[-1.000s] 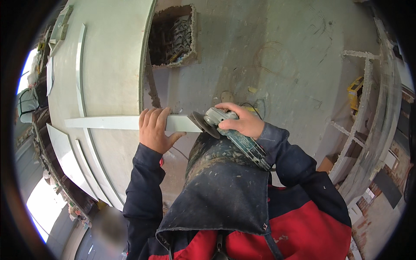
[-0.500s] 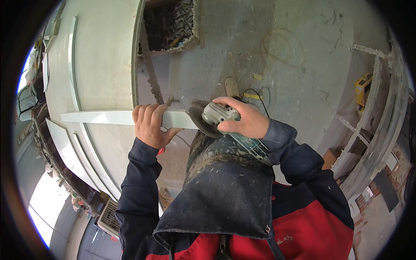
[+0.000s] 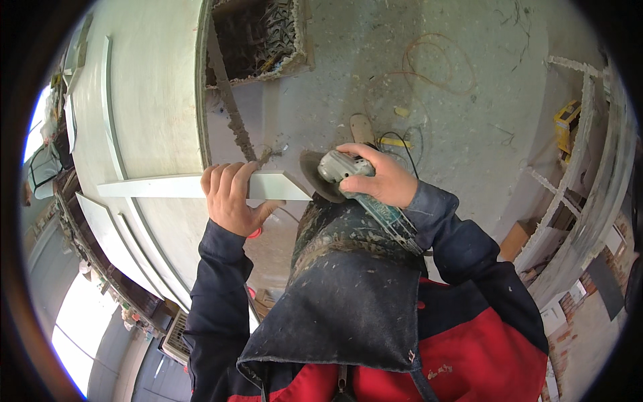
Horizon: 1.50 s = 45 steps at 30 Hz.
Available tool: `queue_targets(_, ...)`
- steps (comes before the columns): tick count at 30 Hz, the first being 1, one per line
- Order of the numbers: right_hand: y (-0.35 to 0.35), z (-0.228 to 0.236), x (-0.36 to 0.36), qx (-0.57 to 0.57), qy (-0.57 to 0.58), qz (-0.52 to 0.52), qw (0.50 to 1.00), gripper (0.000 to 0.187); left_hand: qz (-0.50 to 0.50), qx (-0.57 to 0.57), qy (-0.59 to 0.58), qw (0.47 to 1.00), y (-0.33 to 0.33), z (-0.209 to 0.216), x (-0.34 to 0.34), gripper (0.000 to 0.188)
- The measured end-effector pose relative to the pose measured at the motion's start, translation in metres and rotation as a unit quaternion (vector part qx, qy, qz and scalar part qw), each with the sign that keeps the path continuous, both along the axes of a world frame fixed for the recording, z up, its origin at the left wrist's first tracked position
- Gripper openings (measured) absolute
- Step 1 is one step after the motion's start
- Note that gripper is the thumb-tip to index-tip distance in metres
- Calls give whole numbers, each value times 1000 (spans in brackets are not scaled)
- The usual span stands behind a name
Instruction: The person uses an angle grinder to smooth the edges of several long white plastic strips on a workbench. After grinding, the person picks up a large white sheet and a document, then flips through the pages of the document.
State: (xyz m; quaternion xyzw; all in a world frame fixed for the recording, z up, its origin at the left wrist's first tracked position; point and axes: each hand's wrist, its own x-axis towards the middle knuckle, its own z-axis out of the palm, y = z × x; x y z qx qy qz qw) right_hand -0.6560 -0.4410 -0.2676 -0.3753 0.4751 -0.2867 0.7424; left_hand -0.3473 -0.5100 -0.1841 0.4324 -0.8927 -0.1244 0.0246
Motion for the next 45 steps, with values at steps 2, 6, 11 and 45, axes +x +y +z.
queue_targets(2,-12,15,3,-11,-13,13,1000,73,-2,7,4,1000,1,1,-6,84)
queue_targets(6,-17,14,8,-33,-46,17,998,74,-2,8,4,1000,5,-4,-10,83)
queue_targets(11,-14,22,1,-73,-25,34,996,74,-9,5,15,1000,3,-5,-8,81)
queue_targets(45,18,5,-1,-24,5,5,1000,77,1,-10,14,1000,5,-12,-4,82)
